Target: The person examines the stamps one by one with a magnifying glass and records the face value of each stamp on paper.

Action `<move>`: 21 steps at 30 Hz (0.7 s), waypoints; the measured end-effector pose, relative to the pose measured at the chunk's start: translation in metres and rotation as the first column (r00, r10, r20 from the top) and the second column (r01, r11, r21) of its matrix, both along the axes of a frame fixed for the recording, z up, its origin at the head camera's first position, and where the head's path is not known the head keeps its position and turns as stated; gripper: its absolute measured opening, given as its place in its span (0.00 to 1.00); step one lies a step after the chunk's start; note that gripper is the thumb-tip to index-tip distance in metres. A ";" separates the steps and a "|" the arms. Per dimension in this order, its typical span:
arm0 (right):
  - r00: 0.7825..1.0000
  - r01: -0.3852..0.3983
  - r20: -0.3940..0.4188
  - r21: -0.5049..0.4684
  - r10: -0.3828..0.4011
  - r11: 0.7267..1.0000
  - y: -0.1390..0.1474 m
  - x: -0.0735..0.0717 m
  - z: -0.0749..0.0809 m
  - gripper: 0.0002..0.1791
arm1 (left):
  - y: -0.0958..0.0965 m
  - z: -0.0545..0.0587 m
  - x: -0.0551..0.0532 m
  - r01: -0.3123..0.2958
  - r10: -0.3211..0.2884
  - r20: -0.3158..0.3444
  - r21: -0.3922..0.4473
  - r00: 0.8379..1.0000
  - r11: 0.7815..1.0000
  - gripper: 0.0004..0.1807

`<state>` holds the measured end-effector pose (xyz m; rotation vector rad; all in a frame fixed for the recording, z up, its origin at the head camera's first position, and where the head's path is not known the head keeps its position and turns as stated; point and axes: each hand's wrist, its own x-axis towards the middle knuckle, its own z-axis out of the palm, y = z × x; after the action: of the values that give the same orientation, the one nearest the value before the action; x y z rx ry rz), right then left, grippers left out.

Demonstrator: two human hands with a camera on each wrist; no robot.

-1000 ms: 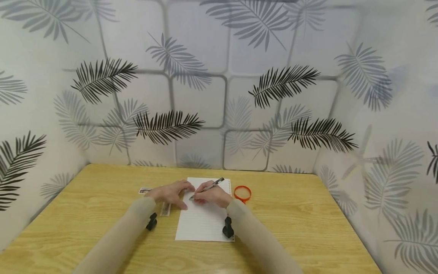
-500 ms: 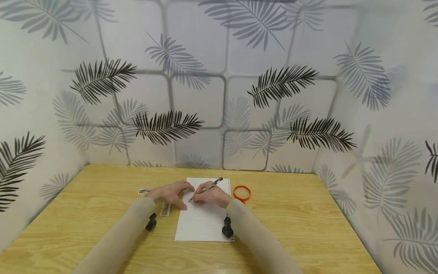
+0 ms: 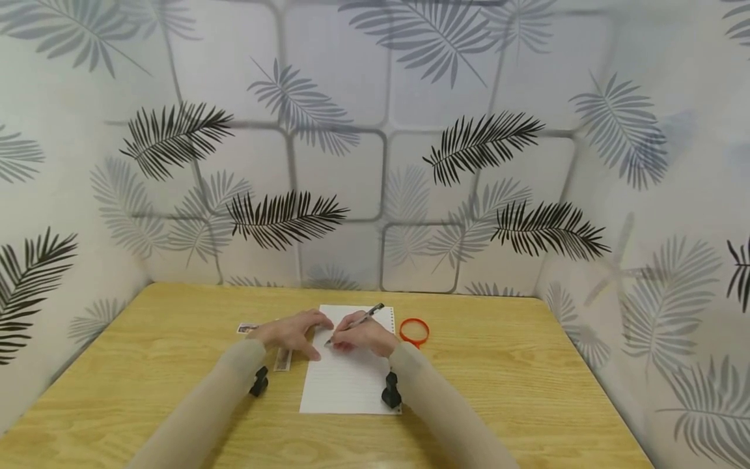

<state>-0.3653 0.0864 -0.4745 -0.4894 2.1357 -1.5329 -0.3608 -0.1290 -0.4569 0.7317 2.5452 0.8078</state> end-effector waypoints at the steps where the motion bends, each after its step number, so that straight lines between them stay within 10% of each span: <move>1: 1.000 -0.001 0.000 -0.003 0.001 1.000 0.000 0.000 0.000 0.04 | 0.000 0.000 0.000 0.000 0.000 0.000 0.003 1.000 1.000 0.35; 21: 1.000 -0.017 -0.004 -0.030 0.016 0.999 0.004 0.000 0.001 0.03 | -0.001 0.004 0.006 -0.018 0.021 0.032 -0.073 0.999 0.997 0.37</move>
<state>-0.3654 0.0906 -0.4733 -0.5189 2.1084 -1.5586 -0.3553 -0.1298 -0.4524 0.6665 2.5421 0.7232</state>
